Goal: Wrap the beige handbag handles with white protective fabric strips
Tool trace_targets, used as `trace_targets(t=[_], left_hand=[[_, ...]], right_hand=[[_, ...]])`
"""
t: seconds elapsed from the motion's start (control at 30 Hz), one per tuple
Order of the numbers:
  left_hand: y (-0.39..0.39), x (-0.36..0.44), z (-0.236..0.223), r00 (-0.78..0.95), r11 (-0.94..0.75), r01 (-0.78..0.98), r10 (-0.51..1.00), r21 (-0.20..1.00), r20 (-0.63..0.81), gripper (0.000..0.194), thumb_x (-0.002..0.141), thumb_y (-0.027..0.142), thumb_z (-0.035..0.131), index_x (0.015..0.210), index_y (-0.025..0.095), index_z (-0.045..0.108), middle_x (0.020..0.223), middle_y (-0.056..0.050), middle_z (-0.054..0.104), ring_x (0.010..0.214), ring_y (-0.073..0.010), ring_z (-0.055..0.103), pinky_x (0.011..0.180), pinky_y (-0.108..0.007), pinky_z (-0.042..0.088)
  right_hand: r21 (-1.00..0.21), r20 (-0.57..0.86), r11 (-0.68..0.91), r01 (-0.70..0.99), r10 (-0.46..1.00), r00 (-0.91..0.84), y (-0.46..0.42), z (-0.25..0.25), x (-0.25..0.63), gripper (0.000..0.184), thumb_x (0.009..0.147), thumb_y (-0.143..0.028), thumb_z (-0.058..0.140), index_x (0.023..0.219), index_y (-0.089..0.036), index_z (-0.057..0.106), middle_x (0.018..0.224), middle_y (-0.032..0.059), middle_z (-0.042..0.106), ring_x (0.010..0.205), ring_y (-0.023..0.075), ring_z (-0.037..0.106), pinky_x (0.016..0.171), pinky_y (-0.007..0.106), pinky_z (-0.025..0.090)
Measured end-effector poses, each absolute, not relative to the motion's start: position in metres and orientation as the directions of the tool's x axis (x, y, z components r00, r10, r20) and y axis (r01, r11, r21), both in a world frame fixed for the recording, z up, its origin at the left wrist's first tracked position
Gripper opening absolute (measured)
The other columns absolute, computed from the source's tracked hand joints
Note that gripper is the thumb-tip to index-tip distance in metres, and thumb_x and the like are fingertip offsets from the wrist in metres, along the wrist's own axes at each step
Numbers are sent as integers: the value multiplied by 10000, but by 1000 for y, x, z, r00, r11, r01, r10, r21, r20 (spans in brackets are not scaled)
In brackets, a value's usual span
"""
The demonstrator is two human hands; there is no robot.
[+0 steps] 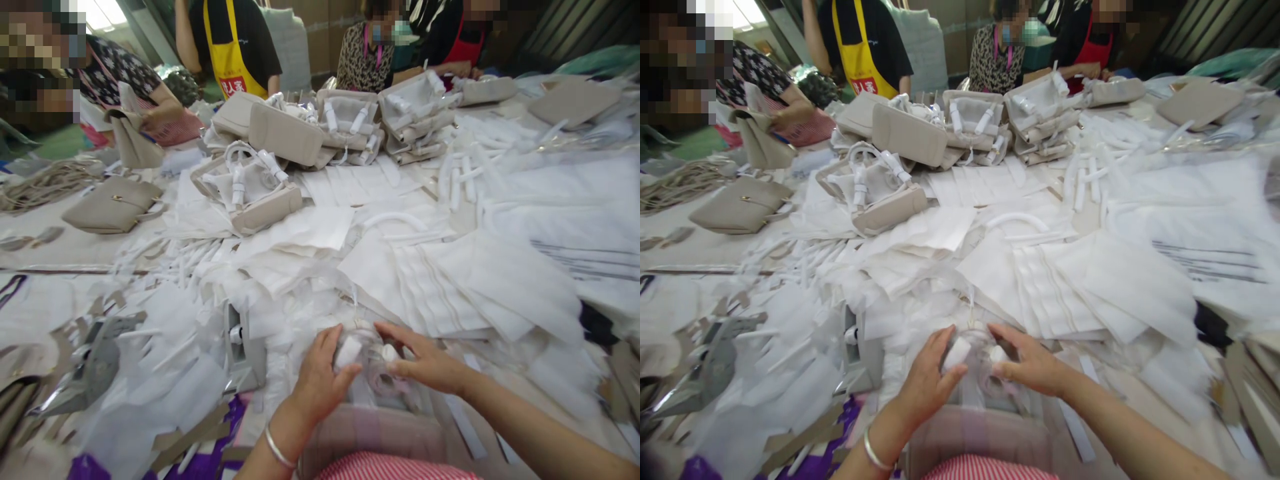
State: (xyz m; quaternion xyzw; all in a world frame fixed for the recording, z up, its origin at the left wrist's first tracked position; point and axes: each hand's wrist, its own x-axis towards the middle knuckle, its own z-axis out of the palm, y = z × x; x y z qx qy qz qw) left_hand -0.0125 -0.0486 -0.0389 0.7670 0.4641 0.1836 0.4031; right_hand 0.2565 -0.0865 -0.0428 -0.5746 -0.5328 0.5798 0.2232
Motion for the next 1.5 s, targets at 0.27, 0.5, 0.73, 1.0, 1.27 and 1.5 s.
trace_targets(t=[0.27,0.5,0.73,1.0,1.27,1.5], left_hand=[[-43,-31,-48,260,-64,614,957,786,-125,423,917,459,486,1186,163,626,1179,-126,643,1121,-253,579,963,-417,480],[-120,-88,-32,243,-99,606,968,789,-65,451,873,460,572,1233,188,567,1189,-121,611,1089,-241,596,840,-380,549],[-89,-48,-45,183,73,649,951,758,-248,484,809,474,627,1163,148,572,916,-93,703,856,-223,664,802,-358,517],[-63,-53,-57,294,68,781,837,620,-462,409,884,508,474,912,151,673,912,-114,710,881,-230,651,787,-318,465],[-73,-55,-73,163,164,827,845,537,-509,601,872,634,422,922,106,702,973,-168,720,955,-286,652,792,-331,448],[-82,-58,-65,219,489,448,752,749,-621,696,722,714,617,1034,95,678,1044,-134,718,984,-264,643,834,-318,482]], right_hand=[[-817,-183,-204,540,979,93,-109,-54,250,433,859,-481,553,1165,-190,649,1185,104,648,1096,280,578,952,418,463],[-770,-303,-358,528,934,192,-201,-46,261,403,850,-534,545,1056,-218,689,1047,92,698,933,269,631,777,381,514],[-781,-390,-448,435,894,222,-227,-73,238,468,773,-505,592,1099,-183,682,1085,111,701,960,286,640,848,409,524],[-747,-340,-438,500,898,280,-228,-80,237,511,810,-511,542,1142,-139,650,1129,136,674,1005,283,622,905,405,492],[-668,-425,-569,480,821,383,-232,-105,230,711,821,-632,474,1261,-80,558,1248,204,618,1157,329,579,1011,417,434],[-737,-554,-603,305,797,239,-223,-83,232,568,789,-673,536,969,-150,664,1068,130,704,1032,323,620,879,406,474]])
